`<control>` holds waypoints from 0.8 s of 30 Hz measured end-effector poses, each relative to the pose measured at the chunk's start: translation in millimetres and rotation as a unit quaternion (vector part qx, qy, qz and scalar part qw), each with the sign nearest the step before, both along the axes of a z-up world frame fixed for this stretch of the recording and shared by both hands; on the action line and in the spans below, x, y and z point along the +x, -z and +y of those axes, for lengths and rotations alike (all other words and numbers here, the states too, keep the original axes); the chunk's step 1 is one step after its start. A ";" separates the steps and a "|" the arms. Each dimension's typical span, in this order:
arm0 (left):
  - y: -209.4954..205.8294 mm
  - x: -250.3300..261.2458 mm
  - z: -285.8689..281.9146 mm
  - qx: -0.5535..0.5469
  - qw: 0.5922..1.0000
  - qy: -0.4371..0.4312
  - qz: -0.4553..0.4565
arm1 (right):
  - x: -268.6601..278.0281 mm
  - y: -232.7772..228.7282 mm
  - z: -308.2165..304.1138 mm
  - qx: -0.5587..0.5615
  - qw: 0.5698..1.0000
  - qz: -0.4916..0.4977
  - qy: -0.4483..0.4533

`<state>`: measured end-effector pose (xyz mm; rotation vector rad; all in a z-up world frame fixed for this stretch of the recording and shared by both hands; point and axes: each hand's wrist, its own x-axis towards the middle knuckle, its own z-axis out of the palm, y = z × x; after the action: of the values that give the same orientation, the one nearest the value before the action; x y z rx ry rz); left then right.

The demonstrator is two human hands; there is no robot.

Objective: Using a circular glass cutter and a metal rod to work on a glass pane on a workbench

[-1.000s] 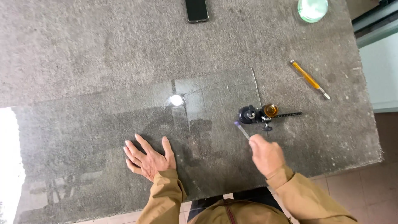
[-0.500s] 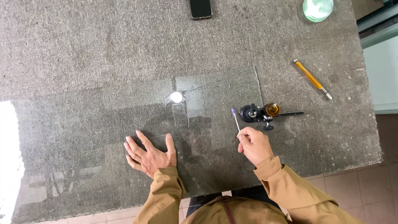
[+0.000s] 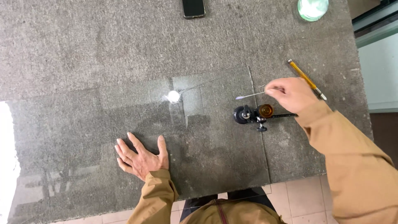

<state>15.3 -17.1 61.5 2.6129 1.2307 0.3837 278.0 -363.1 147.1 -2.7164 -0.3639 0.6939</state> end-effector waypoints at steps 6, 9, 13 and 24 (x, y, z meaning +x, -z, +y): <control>0.9 0.2 0.4 0.006 1.000 0.006 0.006 | 18.9 2.1 -0.7 -0.053 0.994 0.095 -0.019; 4.8 -0.1 1.2 0.017 1.000 0.003 0.006 | 20.0 11.3 -35.7 -0.083 0.989 0.120 -0.008; 1.8 0.1 -1.2 0.012 1.000 0.001 0.014 | 16.4 31.7 -75.7 -0.082 0.990 0.104 -0.047; 6.0 2.6 0.6 0.011 1.000 -0.011 0.020 | 44.1 10.8 33.3 0.056 0.991 0.012 -0.121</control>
<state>17.9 -16.6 55.5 2.6394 1.2775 0.3518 322.1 -329.8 136.2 -2.5807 -0.7144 0.7449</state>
